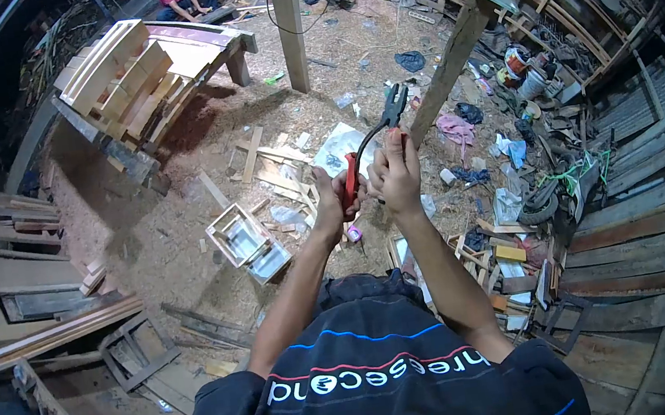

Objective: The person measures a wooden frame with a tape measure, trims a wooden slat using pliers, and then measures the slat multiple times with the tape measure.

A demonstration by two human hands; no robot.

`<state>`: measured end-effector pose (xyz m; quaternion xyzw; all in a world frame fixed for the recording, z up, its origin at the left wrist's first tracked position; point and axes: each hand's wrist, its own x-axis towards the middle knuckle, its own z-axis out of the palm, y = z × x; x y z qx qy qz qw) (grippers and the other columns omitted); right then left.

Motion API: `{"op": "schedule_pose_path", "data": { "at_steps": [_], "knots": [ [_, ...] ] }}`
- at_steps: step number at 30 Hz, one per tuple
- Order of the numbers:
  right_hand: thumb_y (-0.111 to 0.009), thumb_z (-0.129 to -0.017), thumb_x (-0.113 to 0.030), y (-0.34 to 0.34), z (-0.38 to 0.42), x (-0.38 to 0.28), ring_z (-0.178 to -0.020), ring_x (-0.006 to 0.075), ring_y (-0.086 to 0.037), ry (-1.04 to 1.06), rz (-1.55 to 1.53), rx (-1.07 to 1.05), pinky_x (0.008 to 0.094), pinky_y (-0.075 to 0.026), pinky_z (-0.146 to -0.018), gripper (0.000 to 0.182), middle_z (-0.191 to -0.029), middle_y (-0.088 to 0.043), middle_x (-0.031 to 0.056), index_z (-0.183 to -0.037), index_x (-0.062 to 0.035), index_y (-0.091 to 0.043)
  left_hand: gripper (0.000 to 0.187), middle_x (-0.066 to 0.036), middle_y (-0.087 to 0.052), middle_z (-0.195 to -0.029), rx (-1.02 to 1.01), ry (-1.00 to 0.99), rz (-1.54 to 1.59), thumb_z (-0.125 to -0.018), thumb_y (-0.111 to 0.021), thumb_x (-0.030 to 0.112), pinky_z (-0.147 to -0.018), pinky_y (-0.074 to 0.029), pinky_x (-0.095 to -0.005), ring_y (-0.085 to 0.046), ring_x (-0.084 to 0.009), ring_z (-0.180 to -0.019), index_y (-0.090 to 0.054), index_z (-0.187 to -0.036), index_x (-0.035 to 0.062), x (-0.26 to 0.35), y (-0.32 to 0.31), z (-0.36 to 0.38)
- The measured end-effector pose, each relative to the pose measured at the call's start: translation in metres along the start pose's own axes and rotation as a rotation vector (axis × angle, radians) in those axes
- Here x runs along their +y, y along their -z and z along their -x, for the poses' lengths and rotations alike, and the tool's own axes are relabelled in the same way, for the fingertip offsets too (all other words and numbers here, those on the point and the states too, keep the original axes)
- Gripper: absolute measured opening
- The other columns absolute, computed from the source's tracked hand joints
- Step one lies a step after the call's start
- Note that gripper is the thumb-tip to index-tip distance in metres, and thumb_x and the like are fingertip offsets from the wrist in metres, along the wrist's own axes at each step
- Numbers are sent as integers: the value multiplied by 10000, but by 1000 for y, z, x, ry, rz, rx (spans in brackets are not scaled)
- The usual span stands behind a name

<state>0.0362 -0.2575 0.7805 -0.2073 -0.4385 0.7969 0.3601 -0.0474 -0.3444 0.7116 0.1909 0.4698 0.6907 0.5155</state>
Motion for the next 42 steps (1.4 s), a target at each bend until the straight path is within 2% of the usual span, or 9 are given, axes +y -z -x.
{"op": "schedule_pose_path", "data": {
  "at_steps": [6,7,15,24,26,27,32,35,42],
  "knots": [
    [-378,-994,-442,-2,6,22,-363,60,-268,-28,60,-19,236,-203,-319,258,-533,-277,-38,-965,-186,-380,906,47,-493,-708,-25,-102,-120,-797,-126,832,-472,-325,-217,-447,-76,-567,-568,-1033,78,13,-7,-2],
    [-376,-994,-445,-3,8,20,-363,62,-268,-39,76,-30,235,-203,-321,259,-533,-276,-39,-974,-187,-383,904,68,-474,-637,72,-150,-2,-774,-78,851,-431,-227,-207,-385,-48,-509,-587,-839,107,9,-17,-7],
    [-353,-992,-476,-2,11,18,-378,56,-264,-158,295,-40,228,-217,-343,340,-547,-309,-43,-929,-150,-427,890,61,-454,-623,134,-155,-206,-771,-51,851,-441,-212,-221,-352,-60,-498,-542,-876,116,18,3,-18],
    [-347,-961,-559,-8,-3,7,-356,48,-276,-240,274,-124,218,-208,-319,467,-541,-328,-50,-864,-115,-456,621,-11,-502,-630,90,-257,-310,-987,-228,554,-544,-401,-255,-490,-119,-560,-518,-755,57,43,0,-18],
    [-337,-958,-568,-7,-6,9,-354,49,-282,-191,367,-128,223,-210,-318,500,-538,-323,-50,-915,-92,-485,631,-36,-544,-676,190,-310,-207,-994,-233,538,-639,-428,-266,-522,-126,-651,-570,-787,46,44,-10,-18],
    [-342,-958,-565,-10,-4,5,-355,47,-280,-201,363,-134,226,-211,-317,506,-537,-322,-52,-935,-83,-493,677,8,-505,-599,249,-392,-244,-991,-200,547,-445,-334,-242,-408,-88,-474,-628,-910,30,41,-16,-20],
    [-362,-958,-555,-9,0,8,-356,44,-282,-201,411,-131,230,-220,-319,492,-534,-325,-57,-949,-82,-498,695,40,-485,-551,232,-192,-192,-994,-200,542,-410,-251,-225,-332,-40,-444,-668,-1041,30,37,-15,-14],
    [-373,-959,-544,-8,1,8,-356,45,-292,-169,449,-164,232,-228,-323,476,-527,-329,-56,-942,-85,-499,728,-55,-642,-735,216,-307,-180,-994,-187,541,-544,-433,-249,-553,-102,-607,-655,-1054,-14,31,-12,-20],
    [-326,-1013,-430,-19,2,2,-529,82,-383,-15,588,-164,278,-321,-488,498,-589,-412,-29,-758,-31,-481,785,-134,-677,-948,78,-328,-181,-984,-153,560,-770,-506,-275,-645,-179,-838,-646,-1065,-45,50,-15,-14]
  ]
}}
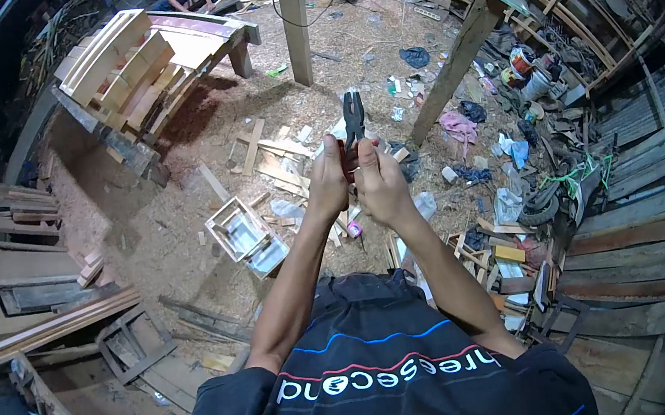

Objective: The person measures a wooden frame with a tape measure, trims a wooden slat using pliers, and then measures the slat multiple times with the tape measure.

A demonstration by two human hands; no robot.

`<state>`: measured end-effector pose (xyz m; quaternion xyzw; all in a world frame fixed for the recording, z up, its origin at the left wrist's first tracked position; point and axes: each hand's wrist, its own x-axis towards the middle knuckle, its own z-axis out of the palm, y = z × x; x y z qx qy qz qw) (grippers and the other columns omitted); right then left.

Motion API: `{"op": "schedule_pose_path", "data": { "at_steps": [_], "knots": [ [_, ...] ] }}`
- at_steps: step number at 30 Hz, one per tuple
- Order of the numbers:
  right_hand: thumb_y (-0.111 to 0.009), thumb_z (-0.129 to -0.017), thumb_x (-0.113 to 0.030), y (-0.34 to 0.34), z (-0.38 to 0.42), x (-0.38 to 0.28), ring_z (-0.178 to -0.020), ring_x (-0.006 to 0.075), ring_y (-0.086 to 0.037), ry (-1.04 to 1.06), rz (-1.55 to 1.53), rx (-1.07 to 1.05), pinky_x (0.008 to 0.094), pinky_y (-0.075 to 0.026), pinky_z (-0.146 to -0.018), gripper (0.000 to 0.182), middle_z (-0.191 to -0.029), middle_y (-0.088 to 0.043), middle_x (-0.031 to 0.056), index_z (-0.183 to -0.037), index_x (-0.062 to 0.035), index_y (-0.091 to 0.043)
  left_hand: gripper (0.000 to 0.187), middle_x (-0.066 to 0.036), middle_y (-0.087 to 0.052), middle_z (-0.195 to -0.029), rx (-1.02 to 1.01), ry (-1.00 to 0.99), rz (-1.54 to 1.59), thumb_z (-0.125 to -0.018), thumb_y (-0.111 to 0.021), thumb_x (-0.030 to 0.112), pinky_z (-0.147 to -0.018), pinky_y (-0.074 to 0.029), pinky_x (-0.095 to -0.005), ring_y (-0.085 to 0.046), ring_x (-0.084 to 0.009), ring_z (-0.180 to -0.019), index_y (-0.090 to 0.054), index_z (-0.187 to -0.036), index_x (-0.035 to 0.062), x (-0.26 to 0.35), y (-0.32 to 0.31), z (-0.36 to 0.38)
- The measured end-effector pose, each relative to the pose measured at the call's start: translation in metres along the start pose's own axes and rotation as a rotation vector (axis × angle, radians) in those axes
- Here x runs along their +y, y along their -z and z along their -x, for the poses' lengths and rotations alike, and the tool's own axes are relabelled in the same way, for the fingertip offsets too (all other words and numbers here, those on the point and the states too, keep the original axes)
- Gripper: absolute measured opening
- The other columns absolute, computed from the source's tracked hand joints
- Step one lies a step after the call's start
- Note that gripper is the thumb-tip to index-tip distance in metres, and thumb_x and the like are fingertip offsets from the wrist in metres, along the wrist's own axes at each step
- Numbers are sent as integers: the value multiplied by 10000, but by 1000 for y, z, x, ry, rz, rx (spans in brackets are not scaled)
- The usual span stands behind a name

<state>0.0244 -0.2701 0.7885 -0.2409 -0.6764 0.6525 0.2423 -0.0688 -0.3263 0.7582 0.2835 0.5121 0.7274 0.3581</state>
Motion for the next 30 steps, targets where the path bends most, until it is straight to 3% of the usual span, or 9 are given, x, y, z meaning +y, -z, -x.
{"op": "schedule_pose_path", "data": {
  "at_steps": [6,10,14,16,20,21,24,28,30],
  "knots": [
    [-339,-1009,-428,-8,4,2,-593,129,-513,53,78,57,291,-405,-556,506,-656,-536,40,-904,15,-560,868,-120,-675,-888,-64,-16,-94,-946,-100,624,-767,-508,-296,-642,-187,-813,-631,-1086,-49,-6,9,0],
    [-345,-1007,-428,-10,6,3,-605,152,-542,110,80,105,307,-427,-559,514,-685,-558,79,-967,31,-573,898,-80,-641,-788,-97,-51,-242,-897,-105,699,-606,-494,-276,-613,-151,-677,-596,-1083,-30,-2,11,4],
    [-337,-1008,-431,-4,3,4,-549,143,-506,30,110,76,308,-404,-520,509,-635,-523,48,-880,17,-545,886,-64,-617,-749,-234,11,-440,-889,-99,708,-543,-461,-259,-591,-117,-644,-562,-1097,-19,18,13,5],
    [-339,-1004,-443,-3,1,9,-520,131,-481,-10,60,33,300,-393,-495,499,-614,-487,29,-855,-3,-520,858,-51,-569,-607,-106,-92,-412,-903,-68,684,-488,-410,-296,-559,-140,-541,-618,-1056,44,13,9,3],
    [-366,-978,-495,4,-11,13,-386,63,-357,-170,-255,-239,231,-291,-340,424,-565,-383,-31,-917,-79,-425,846,5,-498,-645,5,95,-171,-915,-87,677,-514,-365,-283,-456,-101,-586,-620,-1031,30,-23,30,-8],
    [-376,-980,-486,6,-11,-1,-384,63,-360,-339,-226,-162,234,-302,-338,418,-565,-387,-18,-938,-71,-418,831,16,-431,-630,8,54,-253,-921,-93,670,-527,-338,-279,-399,-99,-589,-598,-989,13,-23,38,-10],
    [-402,-983,-456,18,-14,-19,-402,69,-388,-189,-130,18,260,-338,-347,384,-571,-390,-25,-962,-73,-420,791,0,-425,-612,-44,35,-412,-925,-132,670,-529,-338,-297,-402,-120,-558,-563,-926,8,0,37,-2],
    [-479,-971,-408,16,-6,-23,-505,63,-500,-115,82,15,236,-376,-429,437,-598,-486,-10,-870,8,-564,545,2,-421,-617,-199,-171,-573,-767,-657,556,-558,-382,-291,-449,-146,-592,-488,-807,40,6,40,5],
    [-480,-967,-420,21,-5,-12,-535,109,-557,-48,278,32,286,-426,-488,488,-588,-542,31,-780,20,-578,567,2,-424,-626,-256,-108,-570,-676,-748,527,-552,-375,-292,-440,-136,-599,-475,-788,43,11,40,9]
  ]
}}
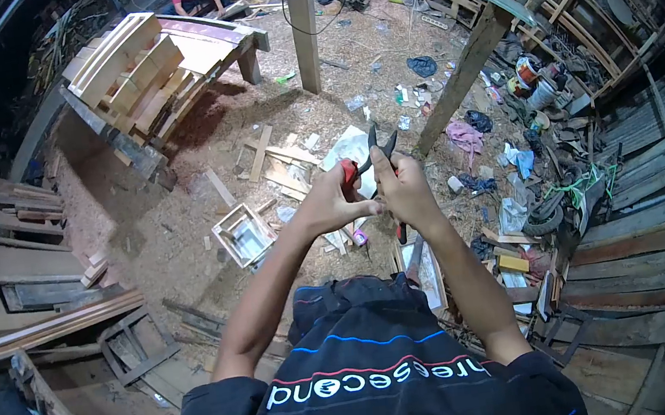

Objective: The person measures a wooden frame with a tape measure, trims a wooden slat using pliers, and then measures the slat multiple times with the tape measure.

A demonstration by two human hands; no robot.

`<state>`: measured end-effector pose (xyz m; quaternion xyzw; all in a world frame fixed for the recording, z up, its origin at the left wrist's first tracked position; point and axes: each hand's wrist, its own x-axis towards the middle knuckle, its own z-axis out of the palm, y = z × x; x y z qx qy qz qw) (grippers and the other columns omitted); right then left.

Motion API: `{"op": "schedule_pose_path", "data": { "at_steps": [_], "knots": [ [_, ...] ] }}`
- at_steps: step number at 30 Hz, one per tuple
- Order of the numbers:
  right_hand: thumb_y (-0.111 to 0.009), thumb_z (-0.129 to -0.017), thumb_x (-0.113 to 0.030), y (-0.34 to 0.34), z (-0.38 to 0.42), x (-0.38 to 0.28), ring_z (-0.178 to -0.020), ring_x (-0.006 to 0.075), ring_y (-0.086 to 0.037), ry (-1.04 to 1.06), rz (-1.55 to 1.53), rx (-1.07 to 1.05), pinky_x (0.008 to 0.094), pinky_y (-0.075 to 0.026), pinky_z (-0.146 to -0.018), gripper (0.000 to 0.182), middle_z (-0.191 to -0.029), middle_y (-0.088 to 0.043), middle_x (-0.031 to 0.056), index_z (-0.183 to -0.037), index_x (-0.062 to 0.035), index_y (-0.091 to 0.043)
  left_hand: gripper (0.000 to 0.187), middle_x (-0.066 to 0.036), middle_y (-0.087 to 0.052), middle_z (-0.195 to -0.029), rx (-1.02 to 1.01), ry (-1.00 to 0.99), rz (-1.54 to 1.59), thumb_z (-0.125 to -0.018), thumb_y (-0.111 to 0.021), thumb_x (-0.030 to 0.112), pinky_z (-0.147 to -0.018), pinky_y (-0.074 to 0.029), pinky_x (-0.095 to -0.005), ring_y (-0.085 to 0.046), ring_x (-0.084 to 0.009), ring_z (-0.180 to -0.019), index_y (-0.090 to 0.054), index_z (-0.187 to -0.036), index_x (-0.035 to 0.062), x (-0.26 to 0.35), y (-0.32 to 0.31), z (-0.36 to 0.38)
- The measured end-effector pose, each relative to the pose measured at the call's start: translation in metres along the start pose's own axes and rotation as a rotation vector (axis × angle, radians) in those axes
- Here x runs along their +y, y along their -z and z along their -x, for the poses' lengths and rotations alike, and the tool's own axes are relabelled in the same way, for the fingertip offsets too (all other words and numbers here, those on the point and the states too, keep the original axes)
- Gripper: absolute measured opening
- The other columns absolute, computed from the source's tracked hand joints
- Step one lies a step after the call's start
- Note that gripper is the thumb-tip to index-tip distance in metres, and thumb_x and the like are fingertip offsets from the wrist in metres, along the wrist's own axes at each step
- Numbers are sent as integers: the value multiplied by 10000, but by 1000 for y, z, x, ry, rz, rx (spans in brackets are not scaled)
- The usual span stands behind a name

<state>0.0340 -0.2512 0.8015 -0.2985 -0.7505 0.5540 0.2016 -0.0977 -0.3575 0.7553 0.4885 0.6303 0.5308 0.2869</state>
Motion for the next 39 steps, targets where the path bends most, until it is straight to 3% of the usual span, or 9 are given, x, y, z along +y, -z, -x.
{"op": "schedule_pose_path", "data": {
  "at_steps": [4,8,20,23,24,27,30,34,39],
  "knots": [
    [-457,-964,-447,-1,8,-5,-559,204,-608,-3,102,22,355,-464,-548,542,-596,-599,131,-774,42,-594,630,7,-426,-635,-199,72,-25,-509,-903,436,-528,-350,-289,-415,-113,-603,-455,-731,52,10,7,-1],
    [-455,-960,-438,-2,13,-5,-592,278,-638,-9,167,70,386,-469,-562,555,-600,-605,174,-748,53,-603,603,14,-406,-574,-285,94,-94,-552,-885,445,-483,-329,-287,-392,-102,-553,-444,-661,49,30,16,-1],
    [-480,-957,-397,-4,2,-4,-505,192,-527,45,72,64,366,-405,-509,494,-555,-547,118,-795,52,-609,458,41,-474,-707,-433,165,-187,-687,-844,315,-522,-362,-236,-438,-67,-636,-505,-841,48,37,30,-12],
    [-472,-962,-414,9,14,-43,-530,154,-526,34,24,-33,329,-419,-525,485,-594,-582,70,-841,30,-625,483,-36,-579,-888,-416,224,330,-824,-713,365,-703,-506,-289,-580,-123,-783,-535,-1118,26,42,28,-10],
    [-468,-964,-419,9,15,-46,-545,142,-532,61,-8,-82,320,-425,-536,487,-604,-590,56,-840,23,-631,744,-129,-592,-1069,-318,188,323,-875,-468,643,-812,-517,-371,-608,-212,-952,-453,-1283,21,52,27,-5],
    [-467,-968,-408,2,19,-27,-561,143,-522,127,72,-102,334,-400,-532,488,-588,-561,77,-815,26,-627,1100,-242,-496,-1279,-185,378,920,-760,-13,843,-986,-427,-455,-494,-309,-1203,-348,-1387,5,58,19,-12],
    [-465,-972,-383,-5,34,-22,-553,163,-515,145,64,-172,344,-387,-524,467,-583,-545,96,-791,23,-610,1079,-241,-518,-1258,-139,266,1042,-781,-42,830,-1015,-399,-459,-515,-316,-1181,-366,-1369,-15,57,7,-11],
    [-463,-974,-308,-6,47,-26,-553,250,-542,178,35,-214,369,-391,-529,388,-609,-549,136,-807,17,-590,1082,-252,-570,-1185,-200,400,1128,-777,-27,831,-997,-419,-424,-557,-332,-1124,-446,-1286,-27,58,-11,9],
    [-492,-958,-260,-4,48,-18,-691,352,-611,453,211,-185,424,-450,-614,329,-759,-611,179,-818,19,-595,1078,-232,-590,-1152,-274,439,1042,-768,-46,846,-972,-434,-400,-579,-302,-1078,-515,-1199,-24,44,-18,16]
  ]
}}
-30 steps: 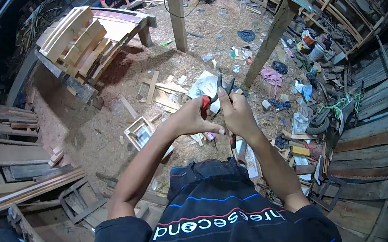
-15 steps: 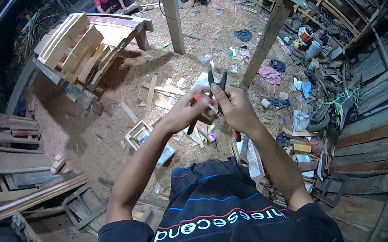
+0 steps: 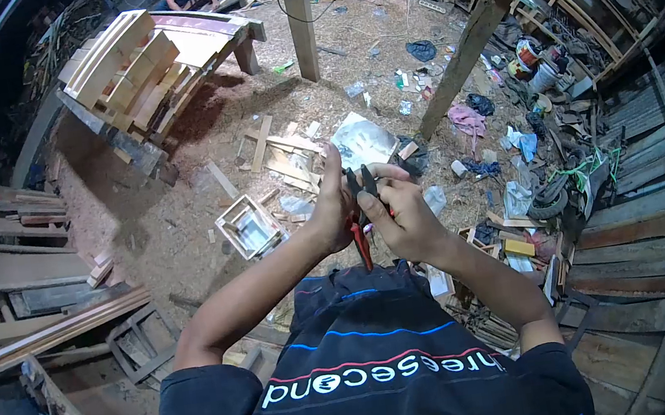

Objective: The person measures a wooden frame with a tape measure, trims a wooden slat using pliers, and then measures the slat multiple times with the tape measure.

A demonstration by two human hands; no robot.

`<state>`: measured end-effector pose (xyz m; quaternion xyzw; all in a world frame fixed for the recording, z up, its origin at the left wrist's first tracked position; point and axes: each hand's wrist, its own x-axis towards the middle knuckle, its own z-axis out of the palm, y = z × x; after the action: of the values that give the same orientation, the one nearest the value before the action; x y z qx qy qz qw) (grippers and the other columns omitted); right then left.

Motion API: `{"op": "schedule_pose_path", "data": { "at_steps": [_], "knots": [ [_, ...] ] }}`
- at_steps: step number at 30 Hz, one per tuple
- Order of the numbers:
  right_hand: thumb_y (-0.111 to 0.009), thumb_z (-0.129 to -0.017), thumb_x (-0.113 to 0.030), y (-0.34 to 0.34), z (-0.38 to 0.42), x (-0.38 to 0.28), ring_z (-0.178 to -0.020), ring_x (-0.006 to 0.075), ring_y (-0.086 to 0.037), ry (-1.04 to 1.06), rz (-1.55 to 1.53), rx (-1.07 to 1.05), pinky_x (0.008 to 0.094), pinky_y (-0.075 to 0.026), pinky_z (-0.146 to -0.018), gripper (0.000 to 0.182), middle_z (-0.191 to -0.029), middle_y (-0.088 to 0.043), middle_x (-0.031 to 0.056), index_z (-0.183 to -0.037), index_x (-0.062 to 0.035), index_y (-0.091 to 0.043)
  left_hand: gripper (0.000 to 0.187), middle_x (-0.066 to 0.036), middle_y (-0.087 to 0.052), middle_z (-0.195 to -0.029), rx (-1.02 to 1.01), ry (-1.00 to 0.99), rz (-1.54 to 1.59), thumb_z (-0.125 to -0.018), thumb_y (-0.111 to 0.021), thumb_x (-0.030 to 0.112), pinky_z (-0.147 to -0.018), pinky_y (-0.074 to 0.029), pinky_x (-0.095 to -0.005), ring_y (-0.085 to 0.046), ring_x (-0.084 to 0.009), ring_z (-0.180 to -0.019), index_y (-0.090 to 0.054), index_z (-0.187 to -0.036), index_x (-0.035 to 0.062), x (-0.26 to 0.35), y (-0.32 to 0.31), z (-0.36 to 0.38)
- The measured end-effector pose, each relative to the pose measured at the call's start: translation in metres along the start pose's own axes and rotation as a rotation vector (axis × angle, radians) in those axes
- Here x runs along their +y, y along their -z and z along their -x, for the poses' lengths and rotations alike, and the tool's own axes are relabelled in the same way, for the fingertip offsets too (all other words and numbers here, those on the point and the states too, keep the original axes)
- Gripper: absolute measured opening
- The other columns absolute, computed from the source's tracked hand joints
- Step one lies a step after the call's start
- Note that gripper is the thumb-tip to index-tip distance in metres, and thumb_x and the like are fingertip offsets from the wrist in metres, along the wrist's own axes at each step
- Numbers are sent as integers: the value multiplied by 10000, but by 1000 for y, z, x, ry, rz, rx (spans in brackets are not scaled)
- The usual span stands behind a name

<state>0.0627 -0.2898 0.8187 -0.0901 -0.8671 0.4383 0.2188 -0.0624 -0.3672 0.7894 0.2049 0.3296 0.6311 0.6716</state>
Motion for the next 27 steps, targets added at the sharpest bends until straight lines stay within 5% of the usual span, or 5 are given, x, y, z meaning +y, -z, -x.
{"op": "schedule_pose_path", "data": {
  "at_steps": [2,6,10,16,27],
  "knots": [
    [-479,-968,-246,2,-1,-2,-700,353,-631,83,7,11,410,-474,-594,328,-802,-618,186,-808,19,-587,1079,-223,-597,-1134,36,22,-27,-764,-53,851,-965,-434,-392,-584,-288,-1061,-536,-1171,-25,-5,6,-1],
    [-472,-976,-285,12,-4,-12,-558,311,-629,-61,-27,-40,362,-456,-495,375,-646,-604,168,-822,32,-599,907,-66,-583,-634,258,37,20,-773,-101,851,-386,-419,-238,-537,-149,-468,-548,-766,61,-16,17,-9],
    [-500,-965,-340,9,-4,-5,-434,230,-486,-191,-80,-3,364,-398,-467,454,-522,-485,170,-711,24,-597,927,-91,-555,-567,245,7,-187,-765,-96,857,-386,-427,-272,-548,-182,-467,-552,-719,52,-14,13,0],
    [-508,-958,-358,22,-9,7,-472,240,-555,-103,188,-171,351,-416,-479,431,-589,-570,177,-771,19,-599,903,-59,-484,-485,290,87,-37,-795,-92,831,-379,-386,-295,-455,-179,-381,-574,-725,71,-17,15,-3],
    [-427,-986,-390,-3,-2,15,-612,260,-680,2,-148,-10,345,-500,-514,386,-641,-626,135,-970,-12,-504,857,-28,-449,-468,395,136,125,-813,-124,817,-306,-289,-251,-390,-139,-332,-549,-689,82,-9,3,-14]
  ]
}}
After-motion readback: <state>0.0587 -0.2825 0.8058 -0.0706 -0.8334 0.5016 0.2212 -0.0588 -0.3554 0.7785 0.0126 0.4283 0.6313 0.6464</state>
